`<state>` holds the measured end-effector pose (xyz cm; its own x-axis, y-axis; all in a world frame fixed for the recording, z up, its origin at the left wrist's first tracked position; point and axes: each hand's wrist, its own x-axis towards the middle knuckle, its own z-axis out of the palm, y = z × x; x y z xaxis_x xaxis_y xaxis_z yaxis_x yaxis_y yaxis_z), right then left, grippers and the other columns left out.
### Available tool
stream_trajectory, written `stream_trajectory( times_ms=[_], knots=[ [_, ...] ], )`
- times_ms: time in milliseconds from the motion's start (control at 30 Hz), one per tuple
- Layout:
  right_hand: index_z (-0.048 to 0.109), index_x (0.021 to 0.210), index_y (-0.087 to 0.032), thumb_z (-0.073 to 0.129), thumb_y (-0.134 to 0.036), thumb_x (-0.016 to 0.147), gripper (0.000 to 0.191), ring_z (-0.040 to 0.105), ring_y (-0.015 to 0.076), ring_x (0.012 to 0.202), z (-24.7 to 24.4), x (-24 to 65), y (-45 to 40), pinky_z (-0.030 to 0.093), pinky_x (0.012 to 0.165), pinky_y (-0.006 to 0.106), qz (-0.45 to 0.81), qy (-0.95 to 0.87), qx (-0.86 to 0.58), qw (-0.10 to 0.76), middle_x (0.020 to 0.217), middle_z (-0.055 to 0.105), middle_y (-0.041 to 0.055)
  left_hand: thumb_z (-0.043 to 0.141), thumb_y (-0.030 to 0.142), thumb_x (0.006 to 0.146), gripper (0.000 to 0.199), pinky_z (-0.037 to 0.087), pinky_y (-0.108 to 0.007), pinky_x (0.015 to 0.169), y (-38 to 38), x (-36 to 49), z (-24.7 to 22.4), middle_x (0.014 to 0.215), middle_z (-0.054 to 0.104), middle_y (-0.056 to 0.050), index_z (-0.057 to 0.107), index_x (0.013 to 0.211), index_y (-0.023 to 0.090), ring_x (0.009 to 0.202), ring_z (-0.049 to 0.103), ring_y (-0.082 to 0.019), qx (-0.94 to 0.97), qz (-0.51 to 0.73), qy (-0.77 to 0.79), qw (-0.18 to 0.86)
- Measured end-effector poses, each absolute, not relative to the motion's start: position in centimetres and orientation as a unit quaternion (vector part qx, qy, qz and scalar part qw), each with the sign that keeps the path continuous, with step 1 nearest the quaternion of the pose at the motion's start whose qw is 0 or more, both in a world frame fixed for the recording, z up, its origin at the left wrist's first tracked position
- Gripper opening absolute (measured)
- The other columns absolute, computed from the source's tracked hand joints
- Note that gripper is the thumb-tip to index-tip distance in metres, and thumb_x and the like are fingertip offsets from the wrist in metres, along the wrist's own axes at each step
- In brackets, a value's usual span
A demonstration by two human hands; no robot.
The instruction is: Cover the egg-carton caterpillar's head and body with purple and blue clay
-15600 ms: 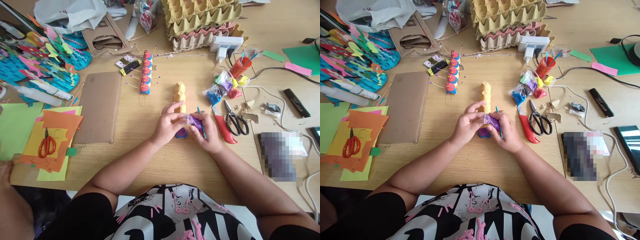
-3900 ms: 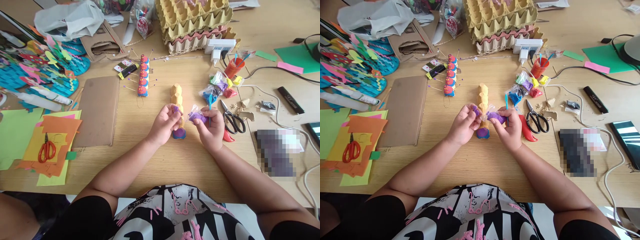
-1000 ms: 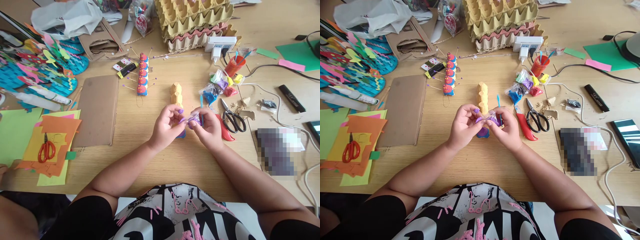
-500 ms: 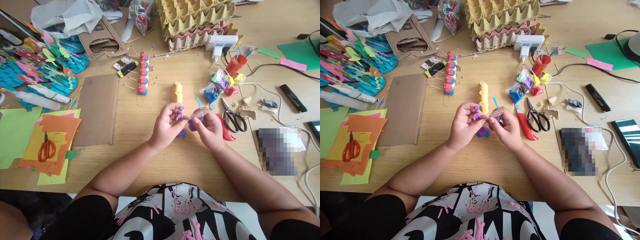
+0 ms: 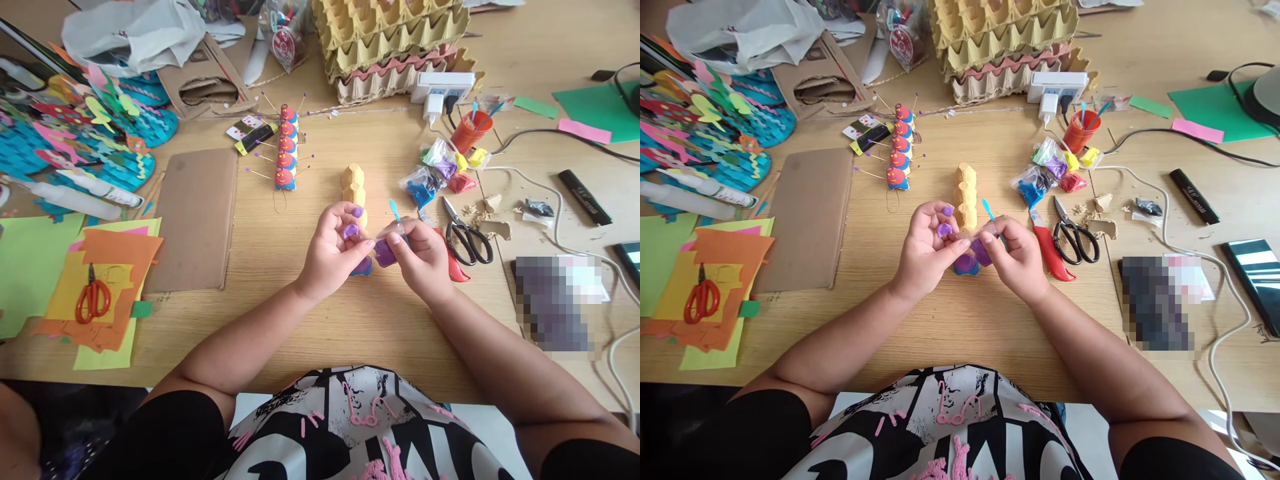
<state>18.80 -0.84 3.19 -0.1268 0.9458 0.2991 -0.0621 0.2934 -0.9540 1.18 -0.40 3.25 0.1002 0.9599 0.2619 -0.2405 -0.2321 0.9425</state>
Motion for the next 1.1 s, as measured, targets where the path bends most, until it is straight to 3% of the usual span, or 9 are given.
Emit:
stream_trajectory(
  times_ms=[167,300,400,500,600,667,767,933,1100],
  knots=[
    [0.069,0.088,-0.023,0.075,-0.033,0.098,0.015,0.068,0.0162,0.072,3.8,19.0,-0.7,0.057,0.067,0.034,0.402,-0.655,-0.391,0.507,0.083,0.072,0.0032,0.086,0.031,0.086,0.048,0.059,-0.023,0.077,-0.6,1.3,3.0,0.107,0.061,0.000,0.055,0.123,0.029,0.082,0.064,-0.007,0.532,0.584,0.337,0.512],
    [0.065,0.084,-0.024,0.071,-0.035,0.100,0.020,0.068,0.0171,0.069,3.7,19.3,-0.4,0.056,0.069,0.036,0.375,-0.652,-0.414,0.512,0.077,0.072,0.0017,0.084,0.039,0.089,0.043,0.058,-0.026,0.089,-0.2,1.0,3.1,0.110,0.065,-0.001,0.058,0.122,0.029,0.102,0.071,-0.013,0.488,0.581,0.318,0.569],
    [0.063,0.085,-0.024,0.066,-0.034,0.101,0.019,0.066,0.0181,0.066,3.3,19.7,0.2,0.055,0.070,0.037,0.336,-0.639,-0.473,0.505,0.075,0.070,0.0011,0.073,0.055,0.095,0.037,0.055,-0.025,0.080,0.2,0.7,3.7,0.111,0.072,-0.004,0.065,0.117,0.026,0.106,0.073,-0.016,0.424,0.573,0.338,0.614],
    [0.061,0.082,-0.024,0.059,-0.024,0.099,0.018,0.068,0.0231,0.075,2.6,20.1,1.0,0.053,0.077,0.041,0.237,-0.678,-0.555,0.419,0.076,0.071,0.0044,0.064,0.065,0.096,0.046,0.054,-0.026,0.078,0.5,0.6,4.2,0.108,0.076,-0.006,0.068,0.113,0.023,0.106,0.074,-0.019,0.366,0.571,0.353,0.645],
    [0.066,0.092,-0.021,0.058,-0.019,0.094,0.008,0.070,0.0321,0.098,1.9,20.4,1.4,0.053,0.090,0.048,0.130,-0.739,-0.591,0.296,0.095,0.076,0.0134,0.057,0.070,0.098,0.052,0.054,-0.028,0.080,0.7,0.4,4.0,0.112,0.078,-0.008,0.070,0.111,0.022,0.110,0.074,-0.021,0.348,0.562,0.374,0.650],
    [0.068,0.114,-0.017,0.062,-0.022,0.093,0.022,0.067,0.0374,0.113,1.6,20.5,1.4,0.051,0.097,0.053,0.062,-0.743,-0.608,0.272,0.117,0.076,0.0198,0.053,0.074,0.098,0.056,0.055,-0.030,0.079,0.8,0.3,3.6,0.115,0.079,-0.009,0.071,0.112,0.023,0.112,0.074,-0.022,0.360,0.555,0.380,0.647],
    [0.064,0.134,-0.019,0.068,-0.033,0.095,0.042,0.062,0.0401,0.121,1.7,20.2,0.9,0.047,0.102,0.058,0.005,-0.726,-0.609,0.319,0.132,0.071,0.0195,0.052,0.076,0.097,0.059,0.055,-0.030,0.075,1.0,0.3,3.0,0.114,0.080,-0.010,0.073,0.111,0.023,0.110,0.074,-0.022,0.392,0.550,0.372,0.637],
    [0.067,0.121,-0.026,0.073,-0.042,0.095,0.030,0.065,0.0311,0.103,1.9,19.5,-0.2,0.047,0.096,0.049,0.030,-0.745,-0.500,0.440,0.111,0.073,0.0096,0.051,0.076,0.097,0.063,0.057,-0.031,0.078,0.5,0.6,2.9,0.115,0.081,-0.012,0.075,0.117,0.022,0.114,0.075,-0.023,0.425,0.523,0.384,0.632],
    [0.070,0.113,-0.031,0.083,-0.036,0.089,0.028,0.067,0.0288,0.098,1.8,19.3,-0.6,0.047,0.093,0.047,-0.024,-0.756,-0.479,0.444,0.102,0.074,0.0052,0.054,0.076,0.096,0.065,0.059,-0.033,0.081,0.0,0.9,2.6,0.123,0.080,-0.013,0.078,0.121,0.021,0.116,0.074,-0.025,0.433,0.504,0.369,0.651]
  ],
)
